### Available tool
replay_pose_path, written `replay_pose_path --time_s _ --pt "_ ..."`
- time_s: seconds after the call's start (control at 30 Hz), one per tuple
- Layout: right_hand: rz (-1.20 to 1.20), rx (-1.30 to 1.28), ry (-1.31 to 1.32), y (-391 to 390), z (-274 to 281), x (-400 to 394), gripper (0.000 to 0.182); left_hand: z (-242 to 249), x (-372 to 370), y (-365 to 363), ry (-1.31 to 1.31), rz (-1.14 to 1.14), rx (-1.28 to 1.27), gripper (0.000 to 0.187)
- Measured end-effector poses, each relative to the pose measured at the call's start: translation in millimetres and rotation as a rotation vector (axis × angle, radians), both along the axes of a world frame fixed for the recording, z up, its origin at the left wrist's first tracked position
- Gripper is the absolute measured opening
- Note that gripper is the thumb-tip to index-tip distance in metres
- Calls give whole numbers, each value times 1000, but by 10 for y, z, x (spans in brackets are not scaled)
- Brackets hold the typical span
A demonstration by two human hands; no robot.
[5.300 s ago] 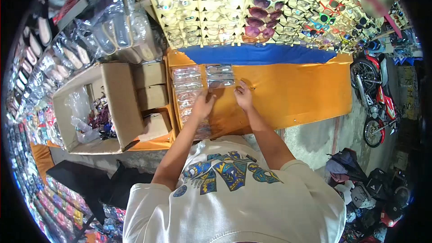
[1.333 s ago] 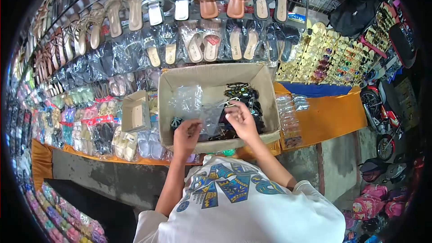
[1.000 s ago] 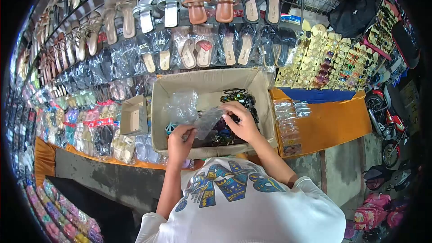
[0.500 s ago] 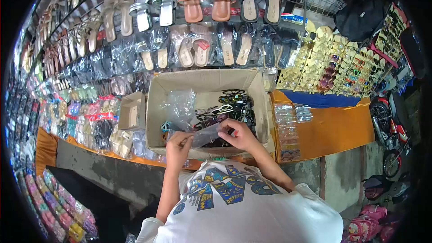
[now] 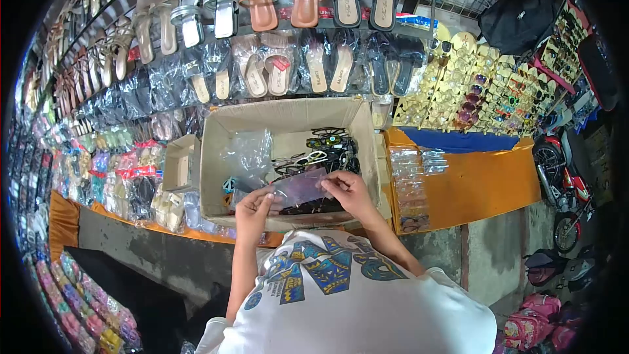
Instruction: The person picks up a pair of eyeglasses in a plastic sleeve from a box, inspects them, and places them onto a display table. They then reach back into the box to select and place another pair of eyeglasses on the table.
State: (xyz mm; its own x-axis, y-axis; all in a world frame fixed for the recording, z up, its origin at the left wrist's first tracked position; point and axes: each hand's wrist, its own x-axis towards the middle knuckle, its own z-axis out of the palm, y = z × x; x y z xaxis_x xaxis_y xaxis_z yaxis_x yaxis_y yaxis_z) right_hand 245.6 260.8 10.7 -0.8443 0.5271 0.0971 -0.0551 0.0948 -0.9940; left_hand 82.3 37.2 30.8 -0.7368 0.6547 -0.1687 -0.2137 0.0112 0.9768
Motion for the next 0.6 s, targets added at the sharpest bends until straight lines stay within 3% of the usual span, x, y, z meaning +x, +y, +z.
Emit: replay_pose_path --time_s 0.07,0.17,0.3,0.47,0.53,0.57,0.6 --pt "9 -176 53 -12 38 -2 15 -28 -29 0 37 -9 7 21" --pt "17 -209 76 -24 34 -14 16 -37 -49 39 17 54 54 16" --pt "5 83 -36 -24 102 1 13 -208 -103 136 82 188 91 11" --pt "-12 118 1 28 13 -5 17 -188 -108 212 74 238 49 8" --pt "-50 -47 80 60 17 -31 15 -254 -134 190 91 272 50 7" --pt "-56 -60 34 98 33 12 14 -277 -154 154 231 227 32 26" --pt "-56 -63 35 132 55 26 14 -169 -137 139 232 227 29 26"
